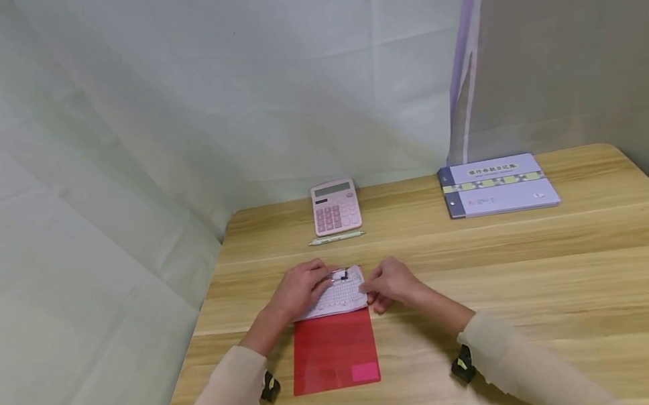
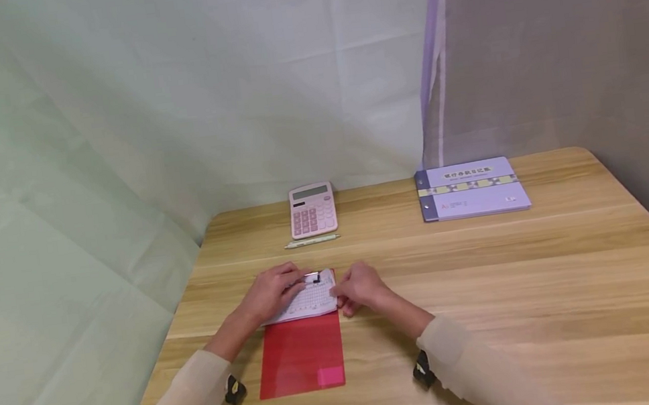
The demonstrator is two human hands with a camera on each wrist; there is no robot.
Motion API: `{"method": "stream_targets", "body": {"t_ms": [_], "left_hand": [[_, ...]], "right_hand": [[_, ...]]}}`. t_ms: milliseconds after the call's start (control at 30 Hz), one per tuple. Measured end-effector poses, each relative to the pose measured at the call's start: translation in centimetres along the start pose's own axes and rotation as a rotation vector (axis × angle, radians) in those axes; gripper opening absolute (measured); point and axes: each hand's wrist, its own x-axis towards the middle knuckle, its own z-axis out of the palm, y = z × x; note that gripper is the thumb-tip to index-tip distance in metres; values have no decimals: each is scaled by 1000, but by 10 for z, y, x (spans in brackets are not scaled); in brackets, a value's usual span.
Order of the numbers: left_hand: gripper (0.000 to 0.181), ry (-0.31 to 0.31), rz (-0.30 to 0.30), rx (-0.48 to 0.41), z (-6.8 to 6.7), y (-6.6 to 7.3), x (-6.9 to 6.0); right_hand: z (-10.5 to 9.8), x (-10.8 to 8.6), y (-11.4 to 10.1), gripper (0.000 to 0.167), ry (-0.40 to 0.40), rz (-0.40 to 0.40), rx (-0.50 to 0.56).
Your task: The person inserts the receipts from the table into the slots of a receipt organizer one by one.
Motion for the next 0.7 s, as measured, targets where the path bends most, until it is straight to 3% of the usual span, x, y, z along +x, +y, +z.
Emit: {"method": "stream_targets", "body": {"t_ms": [133, 333, 467, 700], "left_hand": [[38, -19, -11, -44, -2, -3, 0], [41, -60, -64, -115, -8, -7, 0], [42, -47, -86, -163, -16, -8, -2], [41, 11, -151, -236, -31, -13, -12]], "right_hand": [[-15, -3, -1, 13, 30, -64, -170], [-54, -9, 0, 17, 57, -213, -270], [-85, -17, 5, 28, 66, -329, -356], [-139, -41, 18, 43, 60, -388, -329]]}}
